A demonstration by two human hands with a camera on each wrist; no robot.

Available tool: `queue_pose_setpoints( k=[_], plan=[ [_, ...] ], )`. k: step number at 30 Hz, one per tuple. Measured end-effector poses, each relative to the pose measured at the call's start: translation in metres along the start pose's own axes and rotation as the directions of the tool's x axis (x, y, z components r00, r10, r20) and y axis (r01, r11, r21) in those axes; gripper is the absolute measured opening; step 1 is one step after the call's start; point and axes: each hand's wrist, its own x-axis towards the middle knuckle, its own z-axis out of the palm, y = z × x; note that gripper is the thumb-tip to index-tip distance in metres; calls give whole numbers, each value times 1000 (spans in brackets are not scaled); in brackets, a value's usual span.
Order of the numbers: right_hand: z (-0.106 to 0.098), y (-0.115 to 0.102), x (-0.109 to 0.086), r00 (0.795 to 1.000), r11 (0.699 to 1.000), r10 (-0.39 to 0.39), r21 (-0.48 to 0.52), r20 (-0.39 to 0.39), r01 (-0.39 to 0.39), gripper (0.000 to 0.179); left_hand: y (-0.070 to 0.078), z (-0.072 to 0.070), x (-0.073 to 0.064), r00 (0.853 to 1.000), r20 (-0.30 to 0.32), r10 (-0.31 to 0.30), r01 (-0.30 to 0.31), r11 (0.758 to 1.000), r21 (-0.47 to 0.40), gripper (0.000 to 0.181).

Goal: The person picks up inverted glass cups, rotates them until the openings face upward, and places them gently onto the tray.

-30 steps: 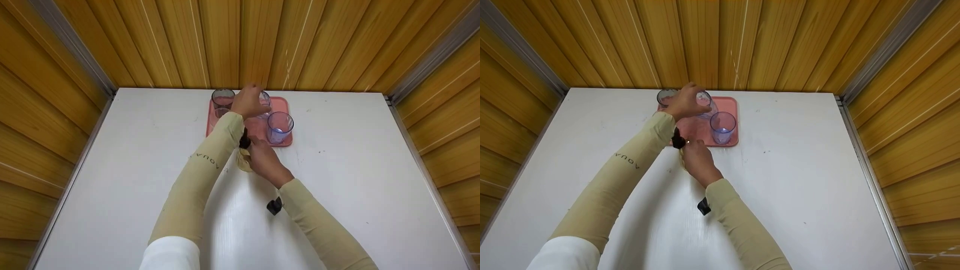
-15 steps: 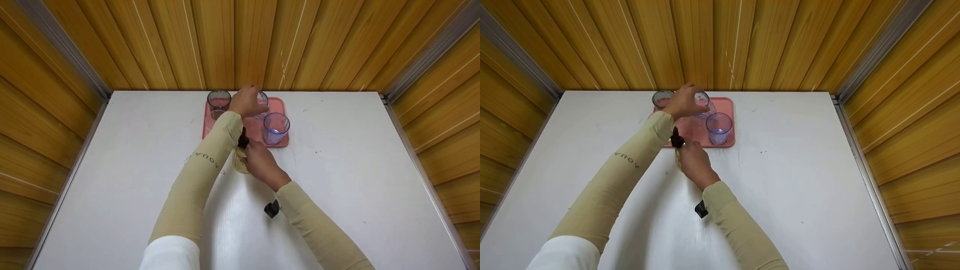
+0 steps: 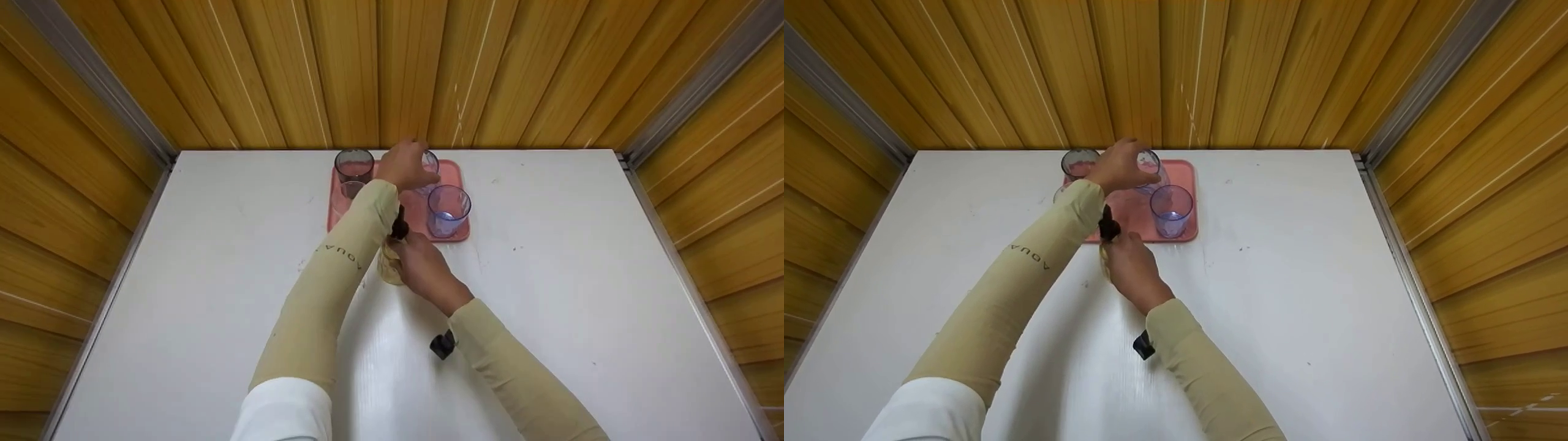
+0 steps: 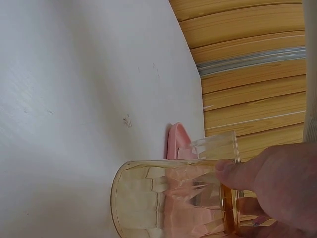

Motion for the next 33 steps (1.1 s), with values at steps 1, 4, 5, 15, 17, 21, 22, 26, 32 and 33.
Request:
queue_pose_setpoints(
  k=[1,4,5,15,17,21,22,26,32,33],
  plan=[
    [0,0,0,1000,1000,1,-6,3,-1,27,0,1,1,1000,5,1,-1,1000,2,71],
    [1,1,0,1000,1000,11,-9,8,-11,29,1,2,5,1000,16,5,-5,1000,4,71],
    [0,1,0,1000,1000,17,-10,11,-17,30,2,3,6,1000,17,5,-5,1000,8,71],
    [2,2,-3,998,999,-45,-21,-38,45,15,7,4,15,999,34,1,-4,998,63,70],
    [2,1,-2,998,998,-46,-36,-39,45,15,7,4,17,999,37,1,-4,998,69,69],
    [2,-1,-2,1000,997,-30,-78,-6,29,19,7,6,20,999,42,-2,-1,998,64,66],
    [2,-1,-2,1000,996,-24,-86,4,24,21,7,6,21,999,46,-4,1,998,63,65],
    [2,-2,-2,999,992,-7,-123,43,12,29,6,7,22,999,53,1,-5,998,63,64],
    [2,-2,-1,996,987,23,-158,82,-9,40,9,9,28,998,60,27,-32,996,83,63],
    [2,-2,-1,997,987,22,-160,78,-9,40,10,9,30,998,64,30,-35,995,88,62]
  ],
)
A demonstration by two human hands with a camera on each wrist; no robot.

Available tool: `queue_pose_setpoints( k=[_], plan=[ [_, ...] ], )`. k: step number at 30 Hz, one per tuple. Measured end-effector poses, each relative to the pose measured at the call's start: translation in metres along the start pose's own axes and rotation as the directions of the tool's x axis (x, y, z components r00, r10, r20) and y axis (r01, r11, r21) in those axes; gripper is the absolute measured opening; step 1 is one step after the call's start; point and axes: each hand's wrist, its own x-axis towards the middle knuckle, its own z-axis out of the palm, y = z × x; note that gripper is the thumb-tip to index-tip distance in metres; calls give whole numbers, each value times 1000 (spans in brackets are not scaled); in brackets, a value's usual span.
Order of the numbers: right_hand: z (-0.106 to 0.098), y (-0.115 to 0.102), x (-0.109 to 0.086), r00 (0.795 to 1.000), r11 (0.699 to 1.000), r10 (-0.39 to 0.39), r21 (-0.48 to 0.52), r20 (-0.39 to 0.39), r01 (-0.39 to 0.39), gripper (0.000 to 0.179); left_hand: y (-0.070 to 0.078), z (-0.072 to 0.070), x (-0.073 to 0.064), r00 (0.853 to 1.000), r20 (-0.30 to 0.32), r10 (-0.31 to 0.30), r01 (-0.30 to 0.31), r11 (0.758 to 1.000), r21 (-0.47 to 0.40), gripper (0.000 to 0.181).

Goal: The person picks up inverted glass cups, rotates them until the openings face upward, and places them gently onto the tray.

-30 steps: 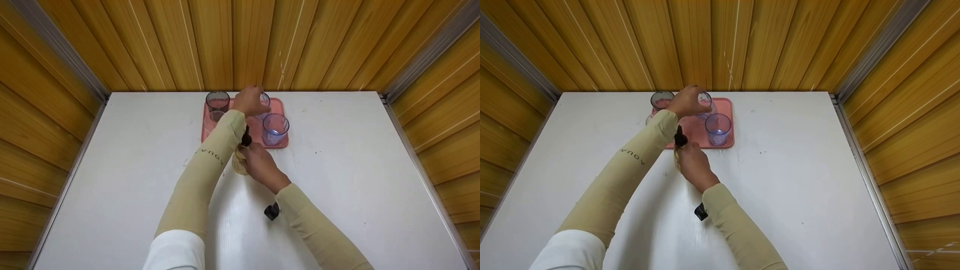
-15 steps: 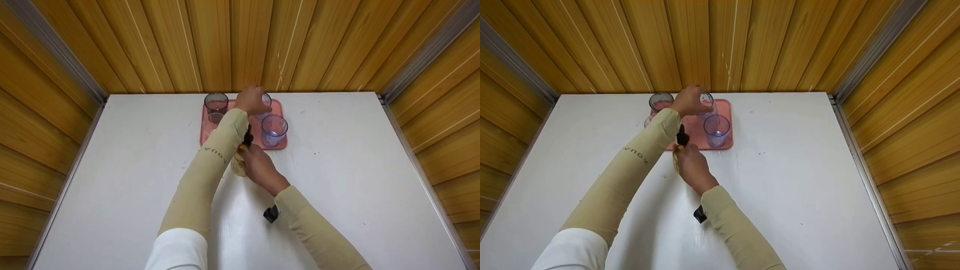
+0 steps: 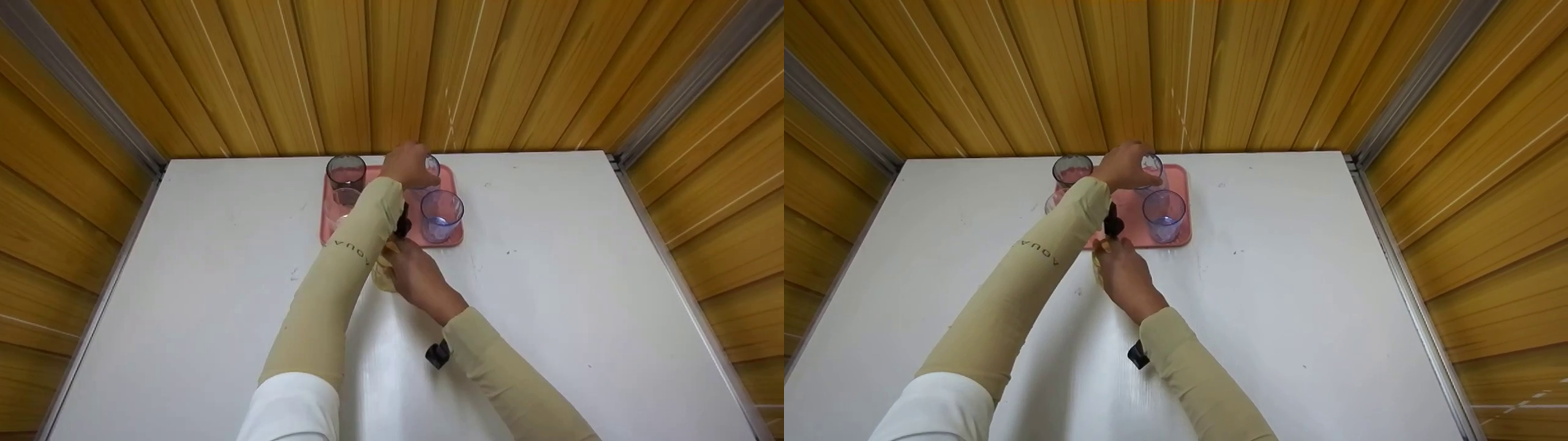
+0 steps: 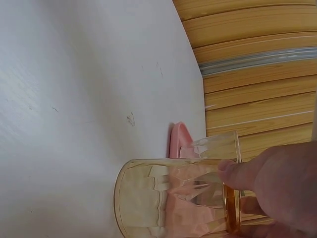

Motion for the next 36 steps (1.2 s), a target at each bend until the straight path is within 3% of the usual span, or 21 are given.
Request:
queue_pose_setpoints(
  k=[6,22,31,36],
  plan=[
    [1,-1,-1,999,1000,-16,-3,-31,16,41,3,3,3,1000,15,12,-12,999,42,62],
    [0,-2,0,999,1000,24,-1,34,-24,40,10,15,12,999,39,6,-9,998,66,61],
    [2,-1,-2,1000,990,7,-138,25,-4,31,20,21,21,998,43,55,-61,986,158,64],
    [-1,-4,-3,998,993,45,-115,50,-39,33,19,23,24,998,28,61,-65,982,177,60]
  ],
)
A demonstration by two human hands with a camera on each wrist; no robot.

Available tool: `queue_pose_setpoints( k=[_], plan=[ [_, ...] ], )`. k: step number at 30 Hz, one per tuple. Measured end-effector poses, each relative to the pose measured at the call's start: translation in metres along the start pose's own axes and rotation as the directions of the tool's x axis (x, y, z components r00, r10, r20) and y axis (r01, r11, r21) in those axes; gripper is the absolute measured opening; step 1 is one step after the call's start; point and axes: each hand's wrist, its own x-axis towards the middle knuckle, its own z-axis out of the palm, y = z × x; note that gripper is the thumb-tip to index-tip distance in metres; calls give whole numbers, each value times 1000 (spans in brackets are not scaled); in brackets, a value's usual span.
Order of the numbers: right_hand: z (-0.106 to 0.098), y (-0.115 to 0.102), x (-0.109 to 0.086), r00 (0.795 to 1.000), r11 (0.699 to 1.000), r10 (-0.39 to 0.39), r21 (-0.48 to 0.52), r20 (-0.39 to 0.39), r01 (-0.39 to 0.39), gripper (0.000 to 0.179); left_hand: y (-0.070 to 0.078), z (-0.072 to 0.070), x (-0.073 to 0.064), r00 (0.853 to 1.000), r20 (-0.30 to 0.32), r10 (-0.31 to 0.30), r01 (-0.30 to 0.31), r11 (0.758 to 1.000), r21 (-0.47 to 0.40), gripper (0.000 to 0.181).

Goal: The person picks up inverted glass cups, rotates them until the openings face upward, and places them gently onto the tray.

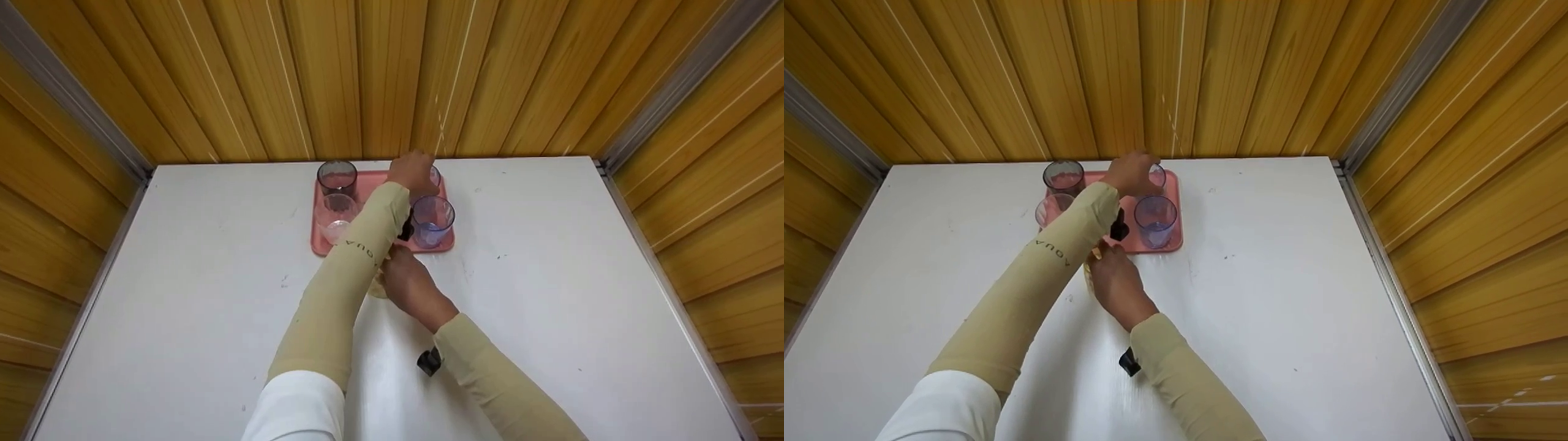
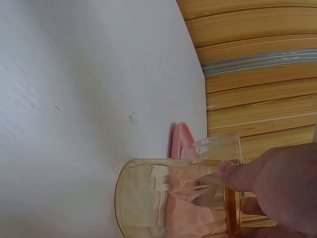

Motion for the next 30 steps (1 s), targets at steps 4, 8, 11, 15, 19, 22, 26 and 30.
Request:
queue_pose_setpoints(
  k=[4,8,11,15,19,22,26,30],
  plan=[
    [-1,-2,-3,1000,999,18,36,20,-19,33,0,4,-1,1000,-4,4,-4,1000,-4,59],
    [0,-3,-5,999,999,28,35,20,-29,33,2,8,-2,1000,-21,16,-16,1000,-8,56],
    [2,-5,-6,1000,999,29,37,5,-29,34,3,9,-3,999,-24,22,-23,1000,-19,58],
    [3,-6,-5,1000,998,20,59,4,-20,39,2,8,-4,1000,-16,20,-20,1000,-12,59],
    [4,-7,-5,1000,991,29,131,3,-29,42,2,7,-4,1000,-4,20,-20,1000,10,54],
    [5,-8,-5,1000,986,28,168,-10,-25,42,1,6,-5,1000,16,13,-14,1000,20,54],
    [6,-7,-4,999,993,8,120,-32,-4,38,0,4,-5,1000,22,1,-1,1000,16,57],
    [6,-6,0,1000,999,-28,-45,-10,27,32,-2,-2,-8,1000,17,-9,9,1000,5,61]
  ],
)
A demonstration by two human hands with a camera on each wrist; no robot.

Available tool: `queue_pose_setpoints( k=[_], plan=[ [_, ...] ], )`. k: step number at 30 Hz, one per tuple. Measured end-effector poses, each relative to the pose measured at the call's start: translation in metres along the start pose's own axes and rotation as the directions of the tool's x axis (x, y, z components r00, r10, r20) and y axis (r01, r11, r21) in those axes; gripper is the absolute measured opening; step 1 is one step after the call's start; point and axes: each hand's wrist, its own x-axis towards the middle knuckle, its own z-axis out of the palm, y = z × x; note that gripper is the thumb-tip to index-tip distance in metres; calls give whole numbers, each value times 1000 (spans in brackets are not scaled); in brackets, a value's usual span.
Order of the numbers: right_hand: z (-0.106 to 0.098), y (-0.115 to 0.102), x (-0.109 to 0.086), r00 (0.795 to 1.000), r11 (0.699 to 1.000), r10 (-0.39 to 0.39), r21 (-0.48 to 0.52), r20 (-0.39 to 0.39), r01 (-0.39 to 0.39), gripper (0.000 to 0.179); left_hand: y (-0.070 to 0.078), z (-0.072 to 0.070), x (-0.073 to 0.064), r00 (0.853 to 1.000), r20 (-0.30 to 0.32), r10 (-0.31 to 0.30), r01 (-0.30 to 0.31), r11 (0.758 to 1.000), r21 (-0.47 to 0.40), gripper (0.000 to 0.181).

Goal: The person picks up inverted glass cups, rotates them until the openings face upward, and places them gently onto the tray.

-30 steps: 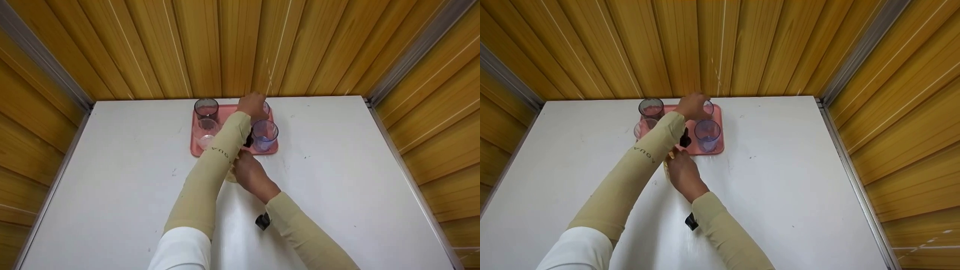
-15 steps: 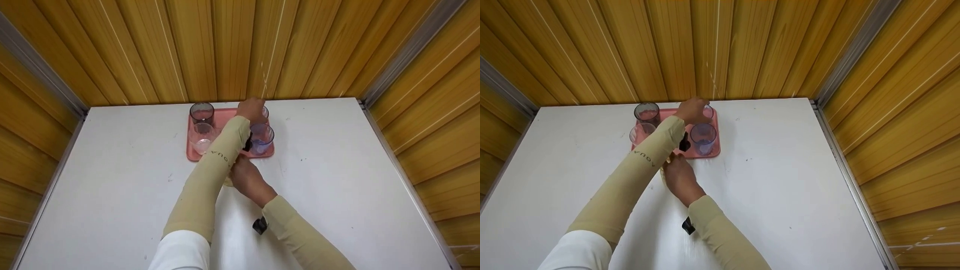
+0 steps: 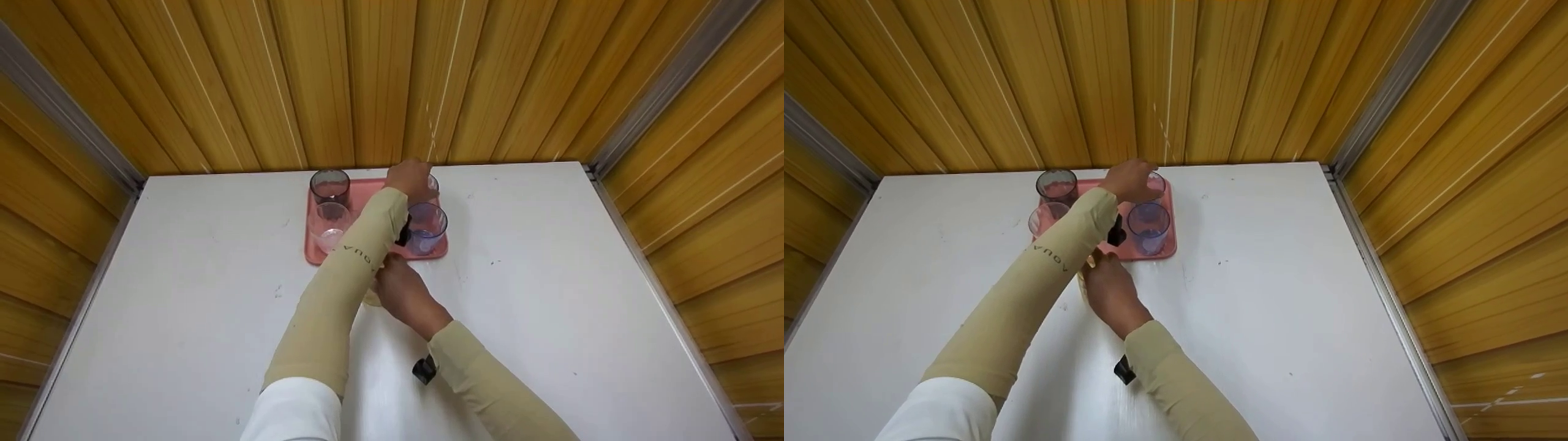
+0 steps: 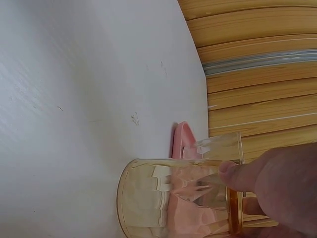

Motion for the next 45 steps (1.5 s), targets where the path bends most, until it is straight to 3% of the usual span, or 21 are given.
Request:
queue_pose_setpoints(
  k=[3,5,12,16,25,31,37,40,42,45],
  plan=[
    [0,2,4,999,997,-12,-73,46,15,31,-1,-6,-2,1000,5,-11,11,1000,-4,62],
    [0,4,6,998,999,-3,-46,60,6,34,-1,-10,-3,1000,5,-16,16,1000,-4,62],
    [2,14,11,1000,998,-1,61,3,1,38,-3,-18,-5,1000,-5,16,-17,1000,-20,61],
    [2,16,15,1000,994,16,112,20,-18,40,-6,-21,-8,1000,0,25,-25,999,-25,62],
    [1,22,22,1000,995,0,100,21,-2,35,-12,-26,-17,999,-25,47,-47,998,-36,66],
    [2,28,23,997,984,-35,170,-71,46,32,-15,-29,-23,998,-40,47,-49,997,-60,64],
    [2,33,28,999,946,41,323,-14,-34,34,-17,-32,-30,998,-39,46,-49,995,-84,64],
    [2,36,29,998,954,39,299,-40,-25,36,-18,-35,-33,998,-41,52,-55,994,-92,65],
    [2,39,29,997,973,6,229,-75,12,40,-20,-37,-36,998,-41,50,-54,993,-103,65],
    [2,39,30,997,975,6,220,-75,11,43,-24,-39,-42,998,-43,46,-50,992,-117,66]
  ],
)
